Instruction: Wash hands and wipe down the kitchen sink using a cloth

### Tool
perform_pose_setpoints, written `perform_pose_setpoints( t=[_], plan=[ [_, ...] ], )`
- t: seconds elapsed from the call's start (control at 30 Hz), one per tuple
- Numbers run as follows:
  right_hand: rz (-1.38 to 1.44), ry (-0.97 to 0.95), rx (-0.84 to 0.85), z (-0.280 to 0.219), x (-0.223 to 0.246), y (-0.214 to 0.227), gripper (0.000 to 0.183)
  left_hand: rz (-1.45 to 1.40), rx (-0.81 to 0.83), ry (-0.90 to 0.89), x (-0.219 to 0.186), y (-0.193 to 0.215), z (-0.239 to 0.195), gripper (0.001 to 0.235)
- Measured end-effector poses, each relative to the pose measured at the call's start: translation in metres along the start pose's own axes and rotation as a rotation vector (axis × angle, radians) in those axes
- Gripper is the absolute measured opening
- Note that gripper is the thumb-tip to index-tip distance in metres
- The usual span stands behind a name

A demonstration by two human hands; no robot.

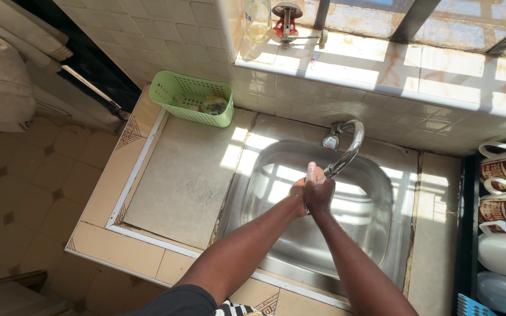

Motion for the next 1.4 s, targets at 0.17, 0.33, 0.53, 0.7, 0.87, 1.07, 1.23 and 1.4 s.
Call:
perform_pose_setpoints(
  t=[0.17, 0.33, 0.53, 0.7, 0.87, 1.07, 1.23, 1.4],
  plan=[
    [-0.499, 0.852, -0.059, -0.015, 0.005, -0.026, 0.022, -0.162, 0.202, -0.098, 0.014, 0.022, 0.047, 0.036],
    [-0.014, 0.133, -0.035, -0.020, 0.035, -0.010, 0.038, -0.265, 0.360, -0.181, 0.014, 0.042, 0.097, 0.039],
    [0.131, 0.030, 0.029, -0.017, 0.029, 0.000, 0.032, 0.284, -0.548, 0.156, 0.002, 0.044, 0.019, 0.079],
    [0.253, -0.053, 0.058, -0.039, 0.033, -0.014, 0.031, 0.362, -0.544, 0.154, 0.000, 0.047, 0.039, 0.076],
    [0.413, -0.161, 0.108, -0.028, 0.029, -0.003, 0.036, 0.488, -0.503, 0.039, -0.026, -0.020, -0.059, 0.067],
    [0.575, -0.272, 0.149, -0.053, 0.039, -0.024, 0.045, 1.089, -0.837, -0.459, -0.043, 0.021, -0.019, 0.052],
    [0.601, -0.267, 0.183, -0.073, 0.064, -0.019, 0.050, 1.059, -0.809, -0.451, -0.048, 0.009, -0.022, 0.051],
    [0.364, -0.125, 0.196, -0.044, 0.030, -0.017, 0.048, 1.017, -0.778, -0.429, -0.028, 0.001, -0.033, 0.050]
  ],
)
Point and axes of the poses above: each hand's wrist, its own z-axis towards the middle knuckle, its own y-axis out of the back of the hand, x = y × z, the point moved 9 cm from there along z, towards the middle knuckle, and after that the axes turned 10 degrees about y, right-handed, at the moved point
